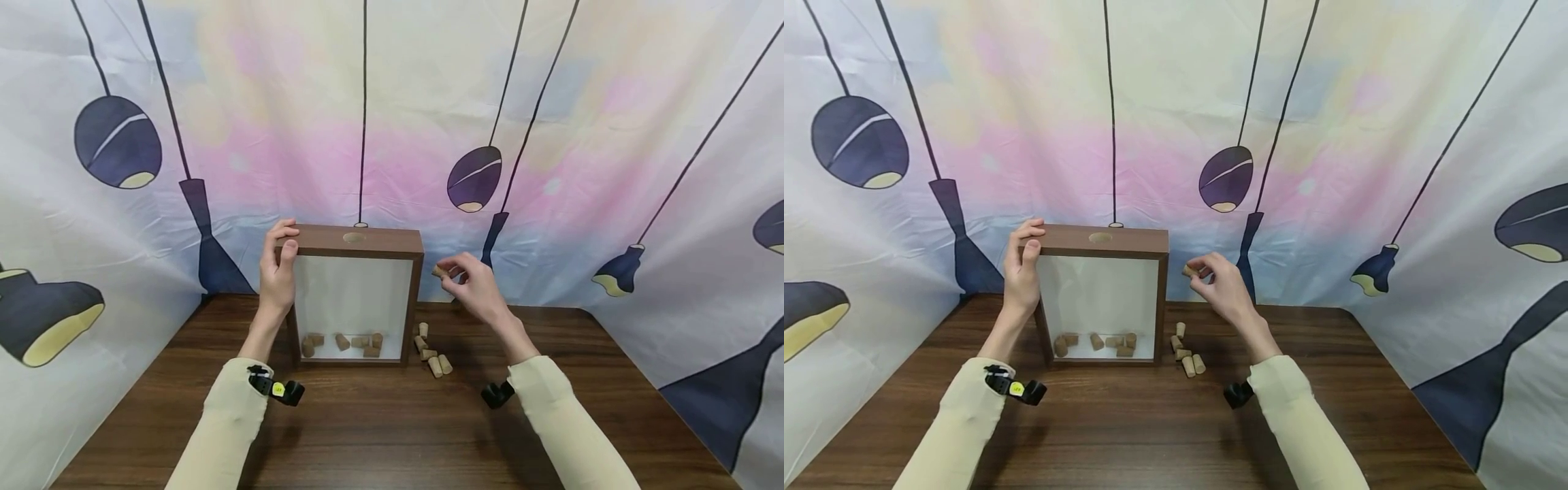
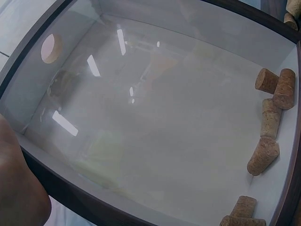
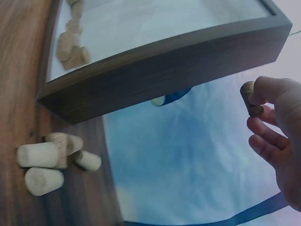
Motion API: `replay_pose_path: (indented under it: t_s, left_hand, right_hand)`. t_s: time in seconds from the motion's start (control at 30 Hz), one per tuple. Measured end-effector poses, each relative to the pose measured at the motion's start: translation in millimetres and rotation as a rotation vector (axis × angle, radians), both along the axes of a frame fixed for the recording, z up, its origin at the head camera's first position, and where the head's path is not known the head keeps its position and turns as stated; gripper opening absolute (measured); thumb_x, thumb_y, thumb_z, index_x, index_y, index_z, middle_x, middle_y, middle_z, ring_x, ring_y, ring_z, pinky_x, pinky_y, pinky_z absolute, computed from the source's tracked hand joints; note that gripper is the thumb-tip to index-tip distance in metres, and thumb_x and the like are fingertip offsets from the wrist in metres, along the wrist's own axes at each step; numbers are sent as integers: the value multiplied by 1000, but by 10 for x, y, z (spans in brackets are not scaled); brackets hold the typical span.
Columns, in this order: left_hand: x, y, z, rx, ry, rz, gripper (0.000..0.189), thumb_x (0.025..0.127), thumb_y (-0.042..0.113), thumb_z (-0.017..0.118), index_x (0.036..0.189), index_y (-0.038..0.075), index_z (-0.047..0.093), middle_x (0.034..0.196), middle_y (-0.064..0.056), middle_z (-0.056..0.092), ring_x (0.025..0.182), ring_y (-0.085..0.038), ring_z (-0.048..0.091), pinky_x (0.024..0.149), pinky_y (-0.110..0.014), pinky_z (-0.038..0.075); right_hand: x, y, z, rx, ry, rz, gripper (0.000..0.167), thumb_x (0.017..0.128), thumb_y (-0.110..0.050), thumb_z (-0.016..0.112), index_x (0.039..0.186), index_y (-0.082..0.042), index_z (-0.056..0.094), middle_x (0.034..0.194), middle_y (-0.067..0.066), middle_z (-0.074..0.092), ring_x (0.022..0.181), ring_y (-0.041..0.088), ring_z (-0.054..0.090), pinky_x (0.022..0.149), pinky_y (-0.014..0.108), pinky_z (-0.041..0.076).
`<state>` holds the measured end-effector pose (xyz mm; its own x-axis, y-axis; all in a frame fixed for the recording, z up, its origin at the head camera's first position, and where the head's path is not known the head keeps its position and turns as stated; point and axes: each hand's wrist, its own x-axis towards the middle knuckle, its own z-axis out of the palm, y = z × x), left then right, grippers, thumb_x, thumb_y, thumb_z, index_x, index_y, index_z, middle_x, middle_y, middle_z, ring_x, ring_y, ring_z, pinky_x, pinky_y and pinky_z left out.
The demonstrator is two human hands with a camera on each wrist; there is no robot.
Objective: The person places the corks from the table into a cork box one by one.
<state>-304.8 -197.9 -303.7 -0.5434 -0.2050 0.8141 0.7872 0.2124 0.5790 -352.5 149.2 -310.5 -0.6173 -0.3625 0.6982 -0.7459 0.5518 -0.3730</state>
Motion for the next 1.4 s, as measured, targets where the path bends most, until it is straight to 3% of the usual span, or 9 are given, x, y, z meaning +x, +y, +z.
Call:
replay_pose_path:
  t_s: [0.23,0.47,0.7,0.8,1.07,1.27,1.4]
  left_hand:
    - [6,5,-2,-7,-2,1,38,104,17,43,123,-15,46,146,-29,40,145,-33,31,107,-26,30]
    - [-11,0,2,-5,-4,2,39,104,18,42,123,-16,46,146,-31,39,145,-34,30,105,-25,31]
    - [-286,-123,-165,2,3,12,37,105,23,44,126,-6,50,148,-21,42,146,-24,32,106,-27,31]
    - [-316,-136,-191,1,18,4,37,105,26,45,125,-4,51,148,-20,42,145,-23,33,107,-29,32]
    - [-296,-129,-181,5,23,7,37,104,24,46,124,-6,51,148,-13,46,145,-21,34,107,-29,32]
    - [-152,-65,-94,-2,6,11,39,105,21,42,124,-13,47,148,-25,40,145,-33,31,105,-27,31]
    - [-163,-66,-102,-8,11,12,39,105,21,42,124,-13,47,148,-26,40,144,-33,32,105,-28,31]
  right_hand:
    - [76,-60,229,-92,132,38,23,85,2,66,105,-5,74,95,9,68,79,17,64,66,26,52]
    - [164,-167,513,-145,201,70,24,85,2,64,105,-5,74,95,9,67,78,15,62,68,23,52]
    - [246,-331,725,-101,220,97,22,87,-2,65,107,-6,74,98,6,68,82,15,62,70,26,51]
    - [268,-407,798,-88,238,118,22,87,-1,65,107,-6,74,95,6,67,81,16,61,69,27,51]
    - [334,-670,955,29,246,174,22,87,-3,65,106,-8,75,95,4,67,83,16,60,72,28,49]
    - [350,-878,1018,144,155,192,22,89,-4,63,108,-7,74,102,6,67,87,16,65,77,27,53]
    - [358,-977,1040,261,120,160,21,92,-5,61,110,-8,73,103,5,65,89,17,63,79,28,52]
